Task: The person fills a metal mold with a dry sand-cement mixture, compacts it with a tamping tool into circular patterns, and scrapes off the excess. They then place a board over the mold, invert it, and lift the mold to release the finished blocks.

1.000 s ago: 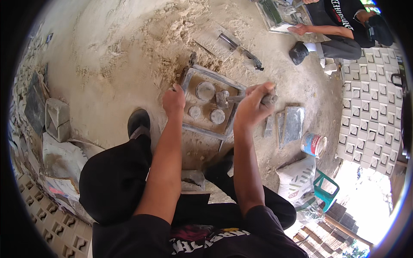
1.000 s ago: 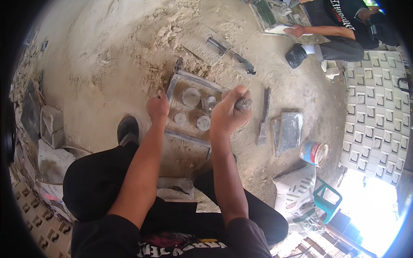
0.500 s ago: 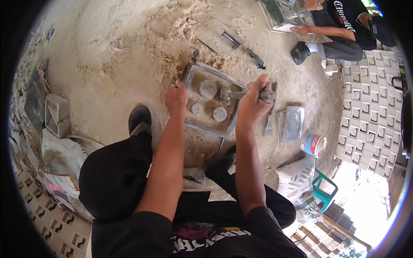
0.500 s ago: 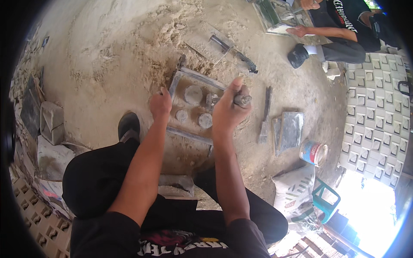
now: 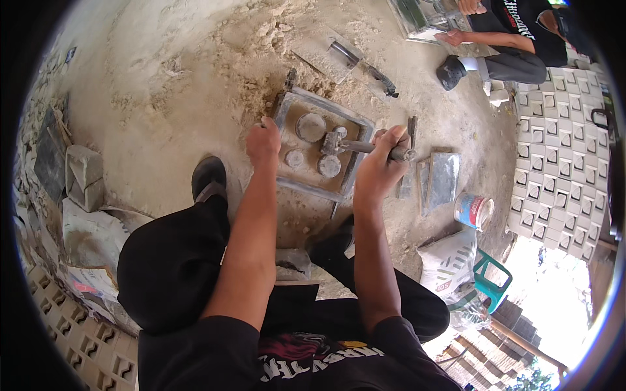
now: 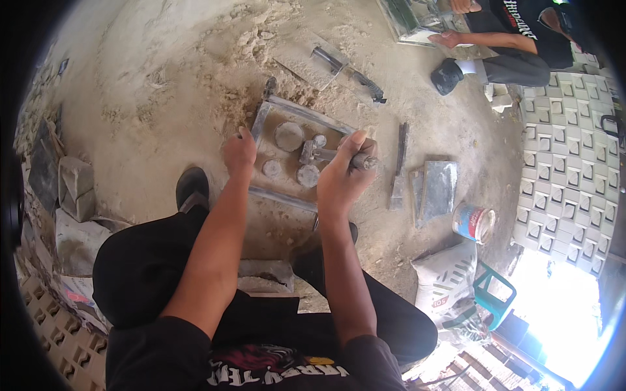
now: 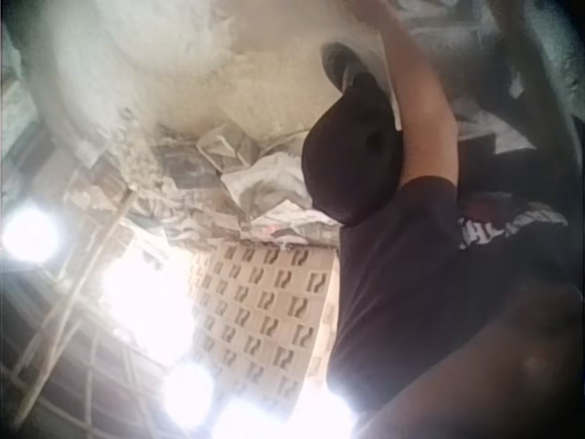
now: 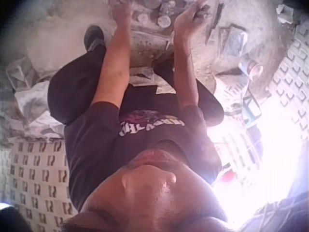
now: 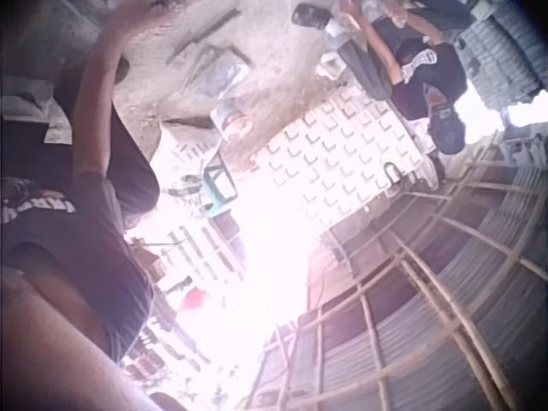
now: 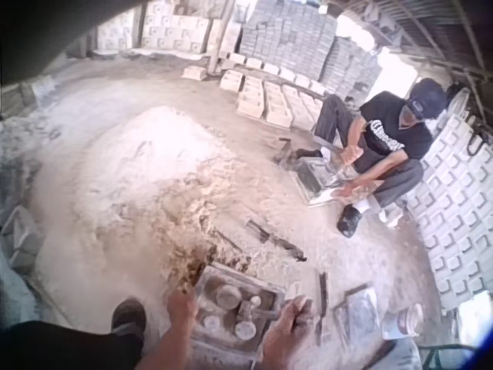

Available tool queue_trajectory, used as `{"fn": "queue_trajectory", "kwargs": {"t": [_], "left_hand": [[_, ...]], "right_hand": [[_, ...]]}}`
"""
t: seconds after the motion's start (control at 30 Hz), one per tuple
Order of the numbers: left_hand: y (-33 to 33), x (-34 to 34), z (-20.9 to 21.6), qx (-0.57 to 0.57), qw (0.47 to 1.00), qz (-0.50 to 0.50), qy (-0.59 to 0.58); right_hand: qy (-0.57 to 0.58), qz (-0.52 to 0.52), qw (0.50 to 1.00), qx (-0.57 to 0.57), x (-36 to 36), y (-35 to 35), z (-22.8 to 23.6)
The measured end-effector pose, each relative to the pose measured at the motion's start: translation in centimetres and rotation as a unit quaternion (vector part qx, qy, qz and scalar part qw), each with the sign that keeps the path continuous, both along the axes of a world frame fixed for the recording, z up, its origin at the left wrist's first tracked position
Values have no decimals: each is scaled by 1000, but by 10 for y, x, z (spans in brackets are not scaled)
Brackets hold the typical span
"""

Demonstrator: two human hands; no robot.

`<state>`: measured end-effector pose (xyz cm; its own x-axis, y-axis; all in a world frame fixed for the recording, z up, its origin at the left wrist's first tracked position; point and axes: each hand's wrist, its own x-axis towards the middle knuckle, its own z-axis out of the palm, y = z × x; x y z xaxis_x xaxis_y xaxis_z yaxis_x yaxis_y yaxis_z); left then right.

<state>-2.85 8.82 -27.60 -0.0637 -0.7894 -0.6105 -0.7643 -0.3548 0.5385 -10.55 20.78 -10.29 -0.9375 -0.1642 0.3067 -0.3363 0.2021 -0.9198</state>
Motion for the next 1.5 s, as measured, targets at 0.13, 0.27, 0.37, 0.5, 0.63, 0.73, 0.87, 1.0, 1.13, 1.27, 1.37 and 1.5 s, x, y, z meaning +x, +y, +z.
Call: {"fn": "queue_trajectory", "kwargs": {"t": [0.13, 0.27, 0.37, 0.5, 0.63, 0.73, 0.87, 1.0, 1.13, 1.27, 1.37, 1.5], "left_hand": [[-1, 0, 7, 10, 1000, 2, 10], [-1, 1, 4, 11, 1000, 2, 6], [1, 2, 4, -9, 1000, -4, 3], [2, -1, 2, -25, 999, 20, 8], [0, 0, 5, 5, 1000, 2, -7], [-1, -2, 6, 12, 1000, 5, -19], [1, -4, 8, 9, 1000, 3, -9], [-1, 3, -5, -9, 1000, -10, -14], [1, -2, 3, 5, 1000, -12, -6], [1, -1, 4, -8, 1000, -13, -23], [2, -1, 2, -10, 1000, -18, -17], [2, -1, -3, -38, 999, 19, -5]], "right_hand": [[-13, 67, 994, -83, 9, 11, 6], [-97, 119, 976, -152, -6, 2, 8], [-67, 84, 980, -166, 5, 16, 20], [-8, 77, 996, -42, 13, 27, -7], [23, -14, 997, -71, 1, 25, -8], [14, 13, 997, -74, -11, 23, 0], [69, 95, 989, -95, -22, 20, -16], [43, 26, 988, -148, -35, 14, 0], [50, -38, 996, -66, -45, 0, -11], [32, -33, 990, -133, -31, 11, -6], [45, -54, 995, -67, -45, 9, -22], [8, -26, 986, -162, -42, 17, 21]]}}
